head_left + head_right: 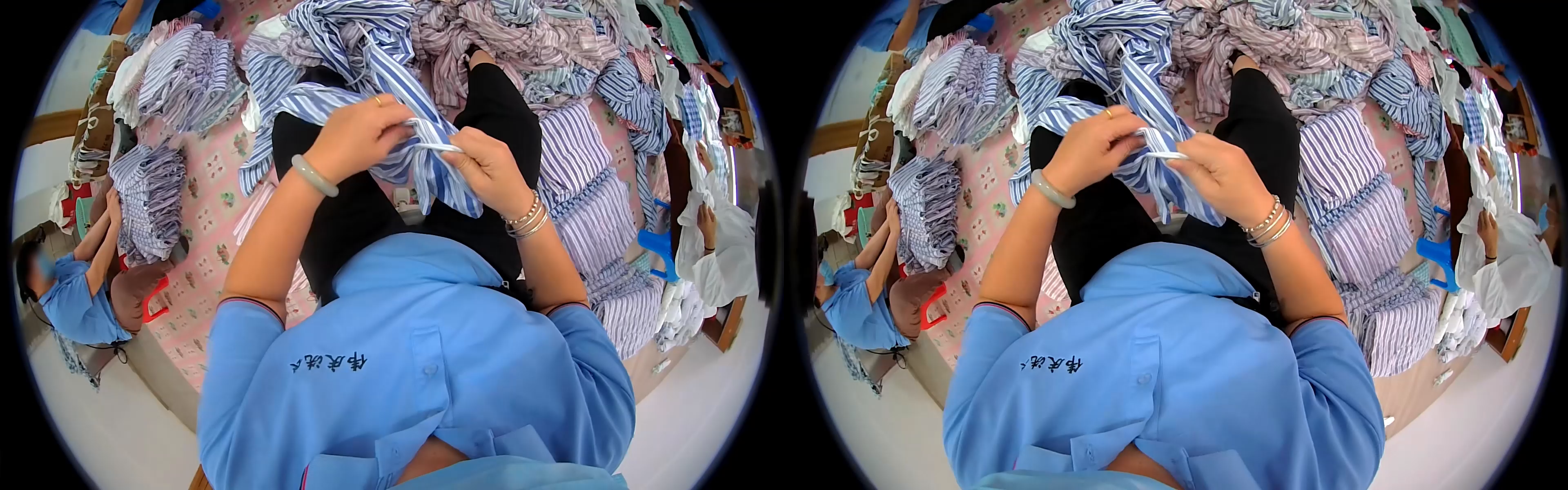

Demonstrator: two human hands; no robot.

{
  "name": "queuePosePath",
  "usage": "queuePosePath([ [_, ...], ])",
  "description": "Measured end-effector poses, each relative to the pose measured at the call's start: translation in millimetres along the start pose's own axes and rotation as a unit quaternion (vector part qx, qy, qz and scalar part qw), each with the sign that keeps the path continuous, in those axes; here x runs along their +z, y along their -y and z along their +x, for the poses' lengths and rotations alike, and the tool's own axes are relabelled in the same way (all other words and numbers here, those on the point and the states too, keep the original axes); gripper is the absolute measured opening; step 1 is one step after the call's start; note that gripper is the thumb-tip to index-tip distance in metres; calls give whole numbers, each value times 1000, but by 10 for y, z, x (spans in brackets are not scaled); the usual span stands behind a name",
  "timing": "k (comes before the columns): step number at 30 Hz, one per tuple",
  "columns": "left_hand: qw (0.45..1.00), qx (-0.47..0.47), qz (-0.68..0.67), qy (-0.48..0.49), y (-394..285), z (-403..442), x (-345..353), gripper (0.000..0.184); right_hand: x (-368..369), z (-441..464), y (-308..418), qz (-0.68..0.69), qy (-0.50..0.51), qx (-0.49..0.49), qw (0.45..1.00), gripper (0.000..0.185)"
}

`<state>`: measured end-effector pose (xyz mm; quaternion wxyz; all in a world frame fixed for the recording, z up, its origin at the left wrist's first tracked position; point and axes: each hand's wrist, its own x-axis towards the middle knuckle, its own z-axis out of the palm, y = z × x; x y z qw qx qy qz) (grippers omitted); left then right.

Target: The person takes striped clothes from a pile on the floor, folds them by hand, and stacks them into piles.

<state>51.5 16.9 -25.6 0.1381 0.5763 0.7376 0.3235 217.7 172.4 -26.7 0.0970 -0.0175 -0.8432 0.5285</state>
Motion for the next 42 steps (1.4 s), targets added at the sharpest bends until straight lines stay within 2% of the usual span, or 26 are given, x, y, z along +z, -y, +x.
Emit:
queuePosePath([
  [1, 1000, -1, -1, -2, 9, -3, -29, 13, -2, -15, -44, -8, -33, 18, 999, 13],
  [5, 981, -25, -90, -171, 190, -78, -117, 6, 5, 11, -186, -2, -122, 16, 992, 14],
  [6, 954, -90, -186, -219, 244, -133, -128, 7, 0, 16, -236, -46, -121, 17, 991, 12],
  [7, 911, -153, -278, -265, 304, -200, -151, 10, -19, 30, -274, -45, -121, 19, 991, 12],
  [9, 813, -194, -407, -369, 395, -322, -363, 10, -64, 55, -347, -165, -154, -37, 974, 12],
  [10, 748, -202, -445, -449, 417, -353, -483, 11, -75, 44, -410, -137, -172, -11, 975, 13],
  [11, 674, -206, -478, -524, 434, -387, -606, 15, -126, 28, -520, -123, -192, -6, 974, 13],
  [13, 626, -135, -563, -522, 839, -819, -880, 15, -292, -11, -576, -115, -239, 34, 964, 11],
  [15, 681, -87, -520, -507, 749, -979, -1095, 18, -433, -83, -695, -29, -274, 68, 959, 11],
  [16, 681, -149, -451, -557, 617, -938, -1091, 18, -495, -114, -801, -45, -280, 36, 958, 15],
  [17, 683, -149, -453, -554, 661, -986, -1070, 18, -505, -115, -781, -46, -283, 38, 957, 15],
  [19, 775, -208, -389, -453, 801, -1149, -984, 15, -541, -100, -669, 146, -308, 111, 934, 20],
  [21, 867, -217, -157, -420, 676, -926, -802, 18, -557, -59, -563, 176, -300, 95, 933, 26],
  [23, 869, -175, -91, -454, 635, -716, -569, 21, -576, -22, -522, -51, -298, -23, 953, 29],
  [25, 923, -115, -20, -367, 520, -462, -280, 26, -547, 2, -335, -129, -310, -58, 940, 44],
  [26, 941, -143, -154, -263, 448, -330, -102, 32, -527, 7, -216, -147, -299, -67, 940, 48],
  [27, 932, -167, -284, -152, 379, -202, 68, 39, -490, -6, -109, -163, -287, -76, 941, 53],
  [29, 804, -344, -485, -5, 319, 63, 311, 51, -364, -31, 76, -236, -266, -108, 929, 58],
  [30, 805, -342, -484, -9, 391, 158, 413, 51, -325, -31, 241, -280, -256, -151, 913, 57],
  [32, 646, -295, -701, 58, 441, 296, 534, 50, -274, -10, 378, -301, -229, -212, 901, 56],
  [35, 681, -330, -654, -19, 361, 379, 535, 42, -287, -81, 394, -267, -159, -201, 929, 51],
  [37, 656, -310, -687, -38, 518, 336, 526, 31, -241, -111, 295, -113, -130, -158, 972, 42],
  [38, 617, -271, -736, -72, 554, 313, 485, 32, -269, -122, 300, -95, -65, -129, 985, 27],
  [39, 572, -232, -779, -105, 595, 276, 438, 36, -263, -87, 246, -92, -64, -129, 985, 27],
  [41, 574, -224, -776, -137, 648, 191, 310, 34, -219, -26, 112, -129, -8, -211, 969, 24],
  [42, 586, -214, -769, -138, 640, 170, 270, 35, -209, -25, 139, -110, 9, -180, 977, 27],
])
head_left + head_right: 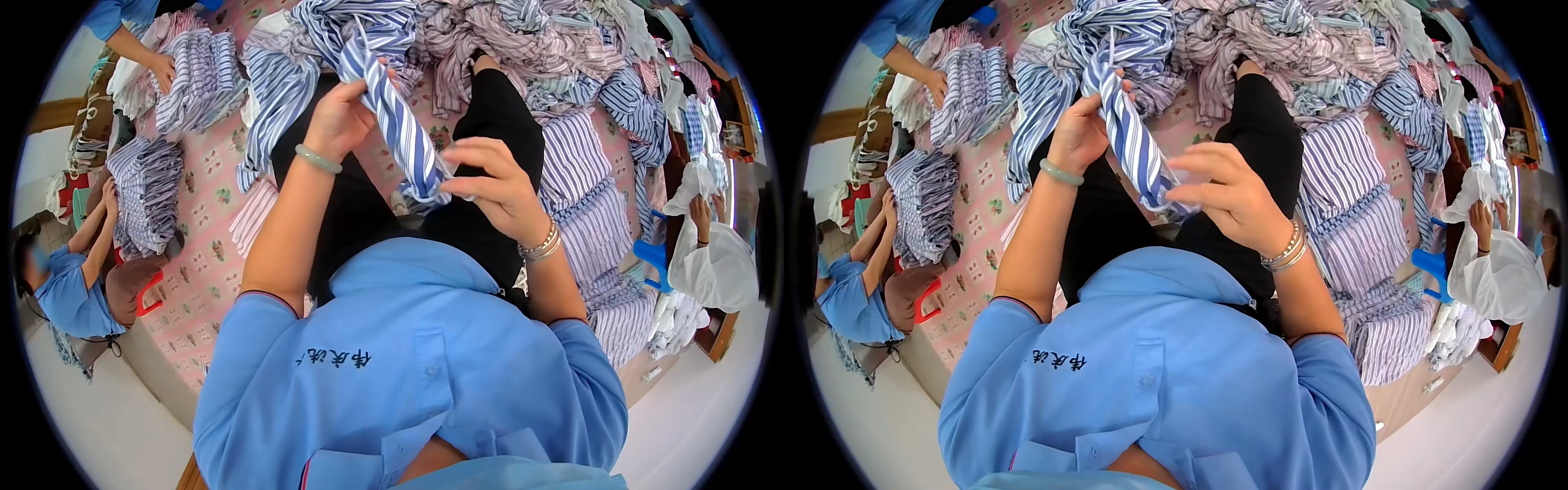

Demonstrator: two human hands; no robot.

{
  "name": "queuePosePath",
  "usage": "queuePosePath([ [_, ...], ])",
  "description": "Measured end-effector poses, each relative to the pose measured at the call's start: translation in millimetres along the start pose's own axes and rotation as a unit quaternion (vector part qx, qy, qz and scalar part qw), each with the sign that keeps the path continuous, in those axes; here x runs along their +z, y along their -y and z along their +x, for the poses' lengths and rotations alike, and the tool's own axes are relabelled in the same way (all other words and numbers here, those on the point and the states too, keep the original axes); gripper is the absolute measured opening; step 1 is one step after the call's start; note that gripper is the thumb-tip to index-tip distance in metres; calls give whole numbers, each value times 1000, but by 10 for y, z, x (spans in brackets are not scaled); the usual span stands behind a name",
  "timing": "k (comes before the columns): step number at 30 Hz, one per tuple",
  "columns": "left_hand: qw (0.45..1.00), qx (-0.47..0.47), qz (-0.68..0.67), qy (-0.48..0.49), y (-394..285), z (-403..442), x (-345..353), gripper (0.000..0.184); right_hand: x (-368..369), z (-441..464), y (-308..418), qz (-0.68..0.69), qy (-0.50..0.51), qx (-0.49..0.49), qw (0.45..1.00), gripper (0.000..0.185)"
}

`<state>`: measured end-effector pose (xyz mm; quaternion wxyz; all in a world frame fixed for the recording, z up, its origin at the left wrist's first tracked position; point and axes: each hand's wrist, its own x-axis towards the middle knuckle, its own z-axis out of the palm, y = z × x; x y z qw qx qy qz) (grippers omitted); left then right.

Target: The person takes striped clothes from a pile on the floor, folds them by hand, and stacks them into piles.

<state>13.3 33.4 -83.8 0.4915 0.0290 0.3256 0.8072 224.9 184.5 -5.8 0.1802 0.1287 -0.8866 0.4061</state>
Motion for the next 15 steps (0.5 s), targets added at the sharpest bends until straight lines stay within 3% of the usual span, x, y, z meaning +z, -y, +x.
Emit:
queuePosePath([
  [1, 1000, 11, 11, 8, -21, -32, 11, 35, 34, -26, -16, 1, 0, 1, 1000, 27],
  [3, 999, 4, -31, 35, -48, -98, 129, 36, 124, -85, -66, 187, -27, 151, 970, 21],
  [5, 995, -3, -73, 63, -16, -161, 241, 37, 175, -80, -90, 248, -59, 165, 953, 20],
  [8, 985, -115, 92, 90, 146, -271, 386, 44, 247, -122, -151, 433, -119, 222, 866, 31],
  [12, 965, -118, 228, 48, 208, -408, 657, 39, 287, -96, -142, 452, -133, 232, 851, 30],
  [15, 945, -58, 321, 30, 192, -421, 581, 36, 330, -115, -226, 424, -142, 236, 863, 28],
])
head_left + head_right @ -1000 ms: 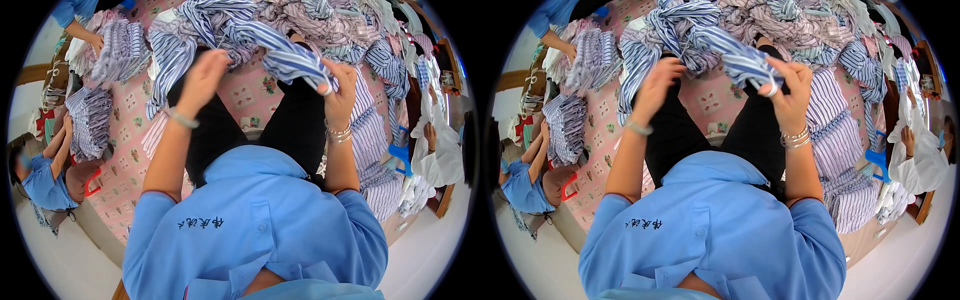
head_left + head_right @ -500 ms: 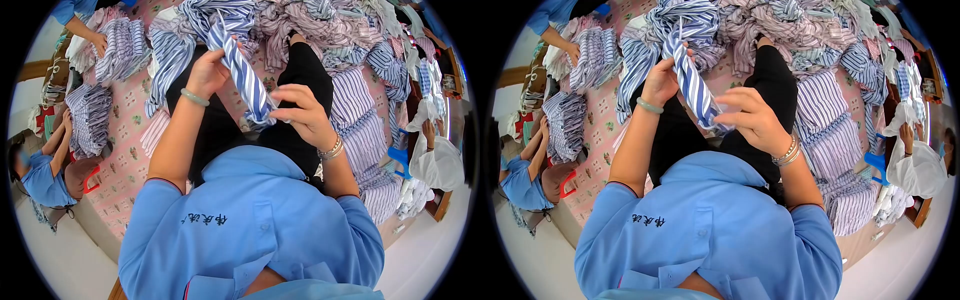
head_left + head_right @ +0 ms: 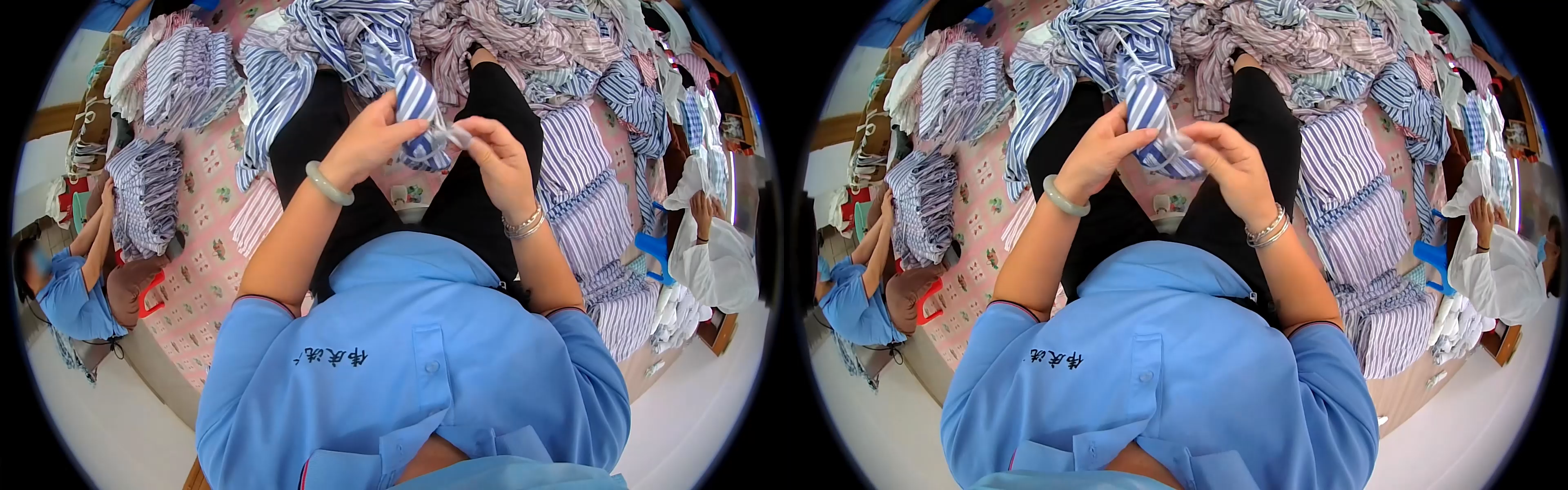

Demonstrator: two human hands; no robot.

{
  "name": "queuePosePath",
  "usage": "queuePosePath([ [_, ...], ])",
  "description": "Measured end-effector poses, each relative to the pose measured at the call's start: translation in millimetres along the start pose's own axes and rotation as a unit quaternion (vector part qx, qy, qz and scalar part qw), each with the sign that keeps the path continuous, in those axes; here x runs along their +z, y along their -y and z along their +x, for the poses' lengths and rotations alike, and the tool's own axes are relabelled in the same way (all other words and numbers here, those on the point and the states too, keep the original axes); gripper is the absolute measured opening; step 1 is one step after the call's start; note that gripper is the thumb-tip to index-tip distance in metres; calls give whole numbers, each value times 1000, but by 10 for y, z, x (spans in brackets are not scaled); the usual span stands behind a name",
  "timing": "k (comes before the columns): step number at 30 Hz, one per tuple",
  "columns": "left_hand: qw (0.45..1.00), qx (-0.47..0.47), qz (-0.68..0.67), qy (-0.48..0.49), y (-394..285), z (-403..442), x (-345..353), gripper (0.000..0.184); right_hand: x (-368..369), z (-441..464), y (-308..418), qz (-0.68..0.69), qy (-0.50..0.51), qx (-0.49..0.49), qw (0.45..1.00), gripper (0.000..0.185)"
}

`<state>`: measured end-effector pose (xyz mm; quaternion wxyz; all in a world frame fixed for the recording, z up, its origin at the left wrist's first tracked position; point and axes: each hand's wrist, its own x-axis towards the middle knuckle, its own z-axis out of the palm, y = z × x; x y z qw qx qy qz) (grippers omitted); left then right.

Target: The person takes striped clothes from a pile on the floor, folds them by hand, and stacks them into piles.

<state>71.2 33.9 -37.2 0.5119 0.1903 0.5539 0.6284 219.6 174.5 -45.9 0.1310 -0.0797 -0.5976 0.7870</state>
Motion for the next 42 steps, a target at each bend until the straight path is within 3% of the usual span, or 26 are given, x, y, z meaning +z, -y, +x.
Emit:
queuePosePath([
  [2, 999, 44, -12, -8, 32, -27, -46, 31, -39, 65, -48, 128, -100, 35, 986, 27],
  [3, 996, 28, -85, -17, 25, -65, -44, 32, -34, 90, -39, 119, -132, 67, 982, 31],
  [4, 996, 28, -84, -18, 32, -79, -44, 32, -19, 93, -65, 120, -131, 66, 982, 31],
  [6, 982, 27, -185, -39, 70, -78, -40, 34, 40, 96, -144, 30, -32, 163, 986, 34],
  [7, 983, 24, -176, -38, 96, -72, -48, 33, 98, 88, -190, 2, 12, 174, 985, 33],
  [10, 993, 50, -95, -50, 30, -104, 63, 28, 95, 119, -322, -49, -19, 140, 989, 22],
  [14, 994, 49, 9, -95, 67, -112, -117, 28, -4, 174, -489, 11, -86, 100, 991, 17],
  [16, 974, 65, -204, -79, 33, -131, -168, 30, -117, 132, -710, -114, -75, 165, 977, 11],
  [20, 918, 83, -380, -76, -132, -200, 33, 34, -110, 178, -1253, -246, -51, 226, 941, 14],
  [24, 948, 106, -297, -36, -350, -366, 34, 44, -187, 325, -1545, -285, -65, 315, 903, 16],
  [26, 939, 96, -327, 40, -457, -569, -209, 50, -320, 438, -1551, -359, -101, 335, 865, 20],
  [28, 908, 100, -400, 70, -834, -873, -286, 59, -593, 572, -1678, -503, -100, 235, 826, 26],
  [30, 889, 138, -426, 96, -957, -1172, -579, 66, -757, 714, -1506, -557, -119, 225, 791, 25],
  [32, 911, 151, -380, 46, -972, -1426, -717, 63, -914, 849, -1294, -553, -176, 186, 793, 24],
  [33, 957, 136, -255, -23, -906, -1539, -771, 60, -1057, 952, -1238, -553, -235, 138, 787, 24],
  [35, 987, 88, -51, -121, -831, -1632, -653, 53, -1277, 1060, -1121, -569, -328, 25, 754, 24],
  [36, 993, 65, -11, -99, -762, -1612, -569, 51, -1290, 1089, -1020, -584, -361, -42, 726, 24],
  [37, 996, 43, 28, -75, -639, -1583, -515, 49, -1259, 1113, -965, -568, -363, -91, 734, 27],
  [39, 997, -52, 39, -32, -390, -1419, -311, 28, -1037, 1154, -928, -419, -239, 63, 874, 42],
  [40, 991, -68, 114, 14, -178, -1258, -206, 23, -906, 1185, -1045, -305, -151, 180, 923, 54],
  [41, 957, 27, 279, 81, -112, -1102, 12, 22, -491, 1123, -851, -139, -103, 313, 934, 62],
  [42, 921, 55, 353, 154, 54, -973, 181, 21, -237, 1063, -857, -31, -51, 364, 929, 69],
])
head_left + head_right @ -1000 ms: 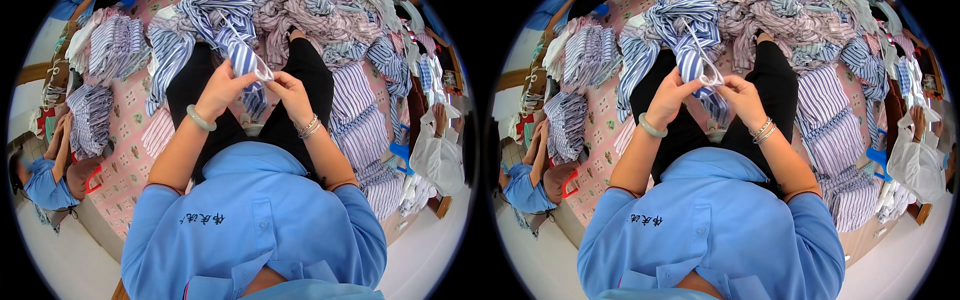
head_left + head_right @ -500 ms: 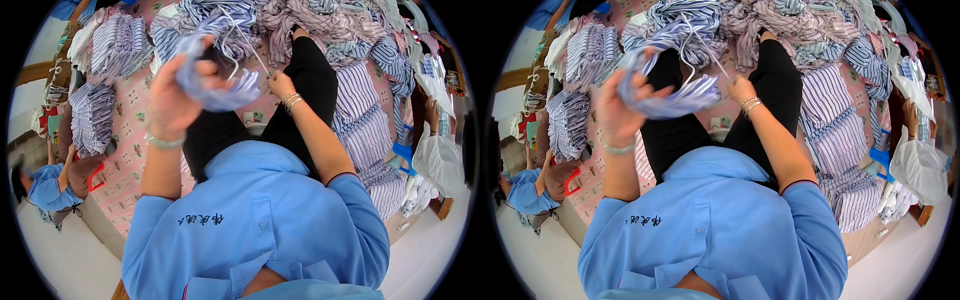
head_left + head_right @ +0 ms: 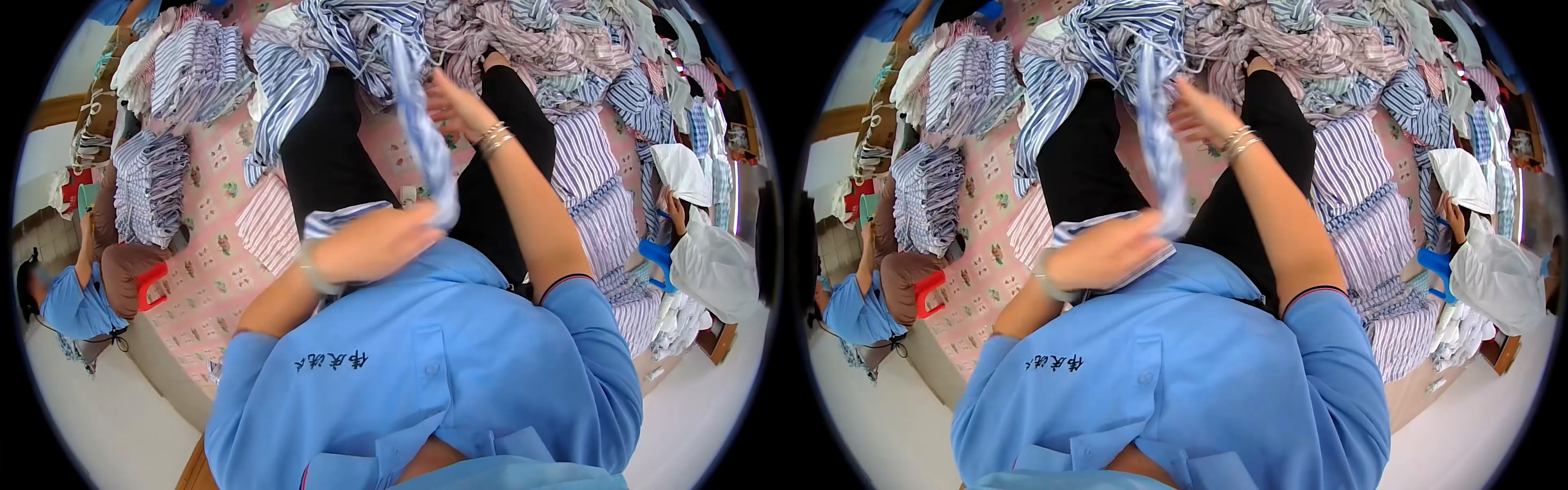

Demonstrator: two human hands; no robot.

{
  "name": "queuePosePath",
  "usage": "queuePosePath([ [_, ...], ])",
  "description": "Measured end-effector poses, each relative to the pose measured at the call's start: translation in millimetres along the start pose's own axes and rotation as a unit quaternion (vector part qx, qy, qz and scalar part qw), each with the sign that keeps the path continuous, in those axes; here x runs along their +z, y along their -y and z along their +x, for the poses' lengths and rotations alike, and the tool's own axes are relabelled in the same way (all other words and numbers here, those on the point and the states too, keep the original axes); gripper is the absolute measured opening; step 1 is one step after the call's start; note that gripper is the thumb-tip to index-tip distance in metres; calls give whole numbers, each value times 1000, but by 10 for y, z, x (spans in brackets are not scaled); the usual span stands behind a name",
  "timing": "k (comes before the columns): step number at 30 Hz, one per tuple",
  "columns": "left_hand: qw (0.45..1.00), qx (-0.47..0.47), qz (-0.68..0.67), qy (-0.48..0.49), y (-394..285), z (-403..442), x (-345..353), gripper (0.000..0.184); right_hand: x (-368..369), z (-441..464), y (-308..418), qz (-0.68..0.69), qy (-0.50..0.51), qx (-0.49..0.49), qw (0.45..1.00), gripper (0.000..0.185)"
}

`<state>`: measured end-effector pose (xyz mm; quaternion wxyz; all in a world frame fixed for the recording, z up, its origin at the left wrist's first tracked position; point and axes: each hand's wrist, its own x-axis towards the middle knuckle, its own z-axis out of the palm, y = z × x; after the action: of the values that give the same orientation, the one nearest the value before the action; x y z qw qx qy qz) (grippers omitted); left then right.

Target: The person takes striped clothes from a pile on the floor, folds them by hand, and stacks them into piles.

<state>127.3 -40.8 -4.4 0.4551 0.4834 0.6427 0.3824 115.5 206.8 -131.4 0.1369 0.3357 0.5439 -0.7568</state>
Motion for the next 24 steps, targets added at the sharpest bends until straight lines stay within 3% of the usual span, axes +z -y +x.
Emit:
queuePosePath([
  [1, 998, 14, 24, 49, -130, 128, 103, 21, 133, 123, -125, 147, 167, -8, 975, 63],
  [3, 982, 82, 37, 165, -197, 299, 229, 25, 205, 171, -109, 155, 122, -9, 980, 44],
  [4, 983, 82, 38, 160, -205, 308, 236, 25, 156, 296, -133, 136, 93, -37, 986, 33],
  [6, 969, 143, 27, 200, -267, 288, 195, 28, -41, 248, -76, 281, 157, -59, 945, 15],
  [7, 954, 113, 21, 276, -236, 315, 114, 35, 134, -238, 263, 241, -8, -93, 966, 11],
  [8, 955, 112, 27, 273, -111, 349, 76, 35, -46, -372, 321, 220, 46, -192, 955, 14],
  [9, 966, 132, -85, 208, 111, 381, 98, 41, -62, -757, 513, 186, 26, -241, 952, 15],
  [10, 959, 150, -198, 140, 294, 420, 94, 49, -279, -954, 534, 215, 162, -300, 915, 22],
  [11, 941, 49, -322, 88, 427, 453, 32, 54, -329, -1281, 563, 193, 172, -316, 913, 32],
  [12, 897, -53, -438, 35, 526, 500, -35, 59, -396, -1552, 579, 128, 207, -346, 906, 28],
  [13, 843, -59, -535, 6, 533, 576, -109, 62, -468, -1743, 553, 4, 255, -389, 885, 24],
  [14, 778, -64, -625, -24, 499, 647, -176, 64, -504, -1889, 517, -144, 305, -438, 833, 21],
  [15, 752, -52, -656, -38, 436, 728, -209, 65, -438, -2007, 469, -256, 361, -466, 766, 17],
  [16, 726, -38, -685, -53, 387, 830, -233, 67, -312, -2112, 381, -320, 418, -456, 718, 14],
  [17, 688, -26, -723, -58, 461, 952, -214, 63, -214, -2191, 268, -353, 481, -371, 711, 15],
  [18, 647, -31, -761, -44, 428, 1038, -181, 48, 34, -2296, 336, -362, 504, -322, 715, 18],
  [20, 659, -55, -750, -1, 477, 1151, -167, 32, 112, -2341, 154, -353, 490, -244, 759, 27],
  [22, 681, -29, -726, -93, 303, 1158, -170, 24, -204, -2255, -61, -323, 409, -304, 797, 32],
  [24, 703, -10, -705, -91, 127, 1003, -231, 26, -579, -2111, -289, -267, 255, -294, 882, 37],
])
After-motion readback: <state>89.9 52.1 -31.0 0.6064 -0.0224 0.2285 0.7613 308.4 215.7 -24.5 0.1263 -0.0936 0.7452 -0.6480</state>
